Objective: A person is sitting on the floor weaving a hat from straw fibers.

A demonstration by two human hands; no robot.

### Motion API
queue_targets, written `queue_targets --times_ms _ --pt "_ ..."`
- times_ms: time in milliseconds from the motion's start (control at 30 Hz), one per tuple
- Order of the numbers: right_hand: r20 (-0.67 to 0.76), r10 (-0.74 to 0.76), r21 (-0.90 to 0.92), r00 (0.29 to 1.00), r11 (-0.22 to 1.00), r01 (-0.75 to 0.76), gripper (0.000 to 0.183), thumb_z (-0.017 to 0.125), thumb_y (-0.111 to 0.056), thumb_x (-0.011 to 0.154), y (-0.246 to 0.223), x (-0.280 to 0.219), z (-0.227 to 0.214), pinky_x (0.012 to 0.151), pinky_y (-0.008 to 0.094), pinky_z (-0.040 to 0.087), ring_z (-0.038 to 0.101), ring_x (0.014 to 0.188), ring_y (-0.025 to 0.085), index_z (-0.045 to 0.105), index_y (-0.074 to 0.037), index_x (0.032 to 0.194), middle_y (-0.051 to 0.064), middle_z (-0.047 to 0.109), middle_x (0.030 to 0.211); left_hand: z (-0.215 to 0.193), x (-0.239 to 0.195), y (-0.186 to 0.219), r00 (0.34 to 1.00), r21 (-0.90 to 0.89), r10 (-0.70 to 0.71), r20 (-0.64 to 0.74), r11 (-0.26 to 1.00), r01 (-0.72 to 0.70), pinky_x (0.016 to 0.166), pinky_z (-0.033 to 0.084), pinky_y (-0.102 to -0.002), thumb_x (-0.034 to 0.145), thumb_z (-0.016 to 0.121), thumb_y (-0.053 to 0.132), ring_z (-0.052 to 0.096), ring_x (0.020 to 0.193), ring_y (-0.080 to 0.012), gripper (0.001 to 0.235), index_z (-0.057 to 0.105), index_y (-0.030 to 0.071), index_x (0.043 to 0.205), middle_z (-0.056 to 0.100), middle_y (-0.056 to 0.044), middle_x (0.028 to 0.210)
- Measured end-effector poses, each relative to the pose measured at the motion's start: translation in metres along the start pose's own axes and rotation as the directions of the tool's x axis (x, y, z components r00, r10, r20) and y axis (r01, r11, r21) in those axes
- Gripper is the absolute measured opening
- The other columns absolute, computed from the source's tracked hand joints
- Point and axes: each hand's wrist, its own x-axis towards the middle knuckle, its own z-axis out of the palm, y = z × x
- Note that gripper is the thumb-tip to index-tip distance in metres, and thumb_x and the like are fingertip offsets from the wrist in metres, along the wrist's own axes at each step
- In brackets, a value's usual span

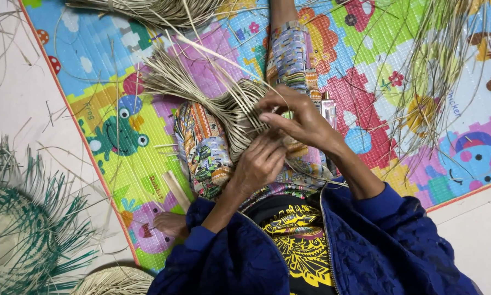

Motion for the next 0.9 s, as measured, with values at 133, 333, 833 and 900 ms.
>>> queue_targets --times_ms 133,333,833,900 --pt "0.063 0.194 0.193 0.979 0.960 -0.202 0.056 0.046 -0.037 0.103 0.036 -0.044 -0.006 0.093 0.061 0.051 0.056 0.117 0.046 0.060 0.011 0.127 0.031 0.056 0.123 -0.020 0.018 0.005 0.995 0.100 -0.082 0.053 0.992 0.076 0.098 0.054 -0.049 0.098 0.063 0.010 0.069 0.100 -0.0310 0.013 0.072 0.006 0.106 0.068 -0.014 0.104" --pt "0.083 0.332 0.286 0.940 0.895 -0.341 0.099 0.013 -0.074 0.099 0.052 -0.072 0.001 0.110 0.066 0.033 0.042 0.133 0.050 0.057 0.007 0.136 0.031 0.046 0.140 -0.022 0.020 -0.025 0.927 0.480 -0.351 0.133 0.841 0.250 0.101 0.047 -0.047 0.092 0.076 0.016 0.061 0.108 -0.0234 0.008 0.075 0.015 0.100 0.065 -0.004 0.104" --pt "-0.035 -0.040 -0.502 0.999 0.865 0.018 0.015 0.068 -0.004 0.095 0.079 -0.081 0.030 0.089 0.047 0.058 0.066 0.108 0.036 0.072 -0.003 0.110 0.018 0.065 0.116 -0.058 0.013 0.013 0.846 0.506 -0.436 0.307 0.827 0.243 0.108 0.039 -0.049 0.092 0.075 0.016 0.057 0.112 -0.0233 0.006 0.073 0.012 0.089 0.064 -0.005 0.103" --pt "-0.037 -0.030 -0.535 0.999 0.845 0.005 0.014 0.066 -0.006 0.097 0.072 -0.079 0.035 0.090 0.045 0.058 0.066 0.108 0.035 0.073 -0.003 0.109 0.018 0.064 0.116 -0.068 -0.001 0.011 0.823 0.498 -0.481 0.303 0.816 0.294 0.107 0.039 -0.050 0.093 0.073 0.016 0.058 0.111 -0.0240 0.007 0.072 0.011 0.090 0.064 -0.006 0.102"
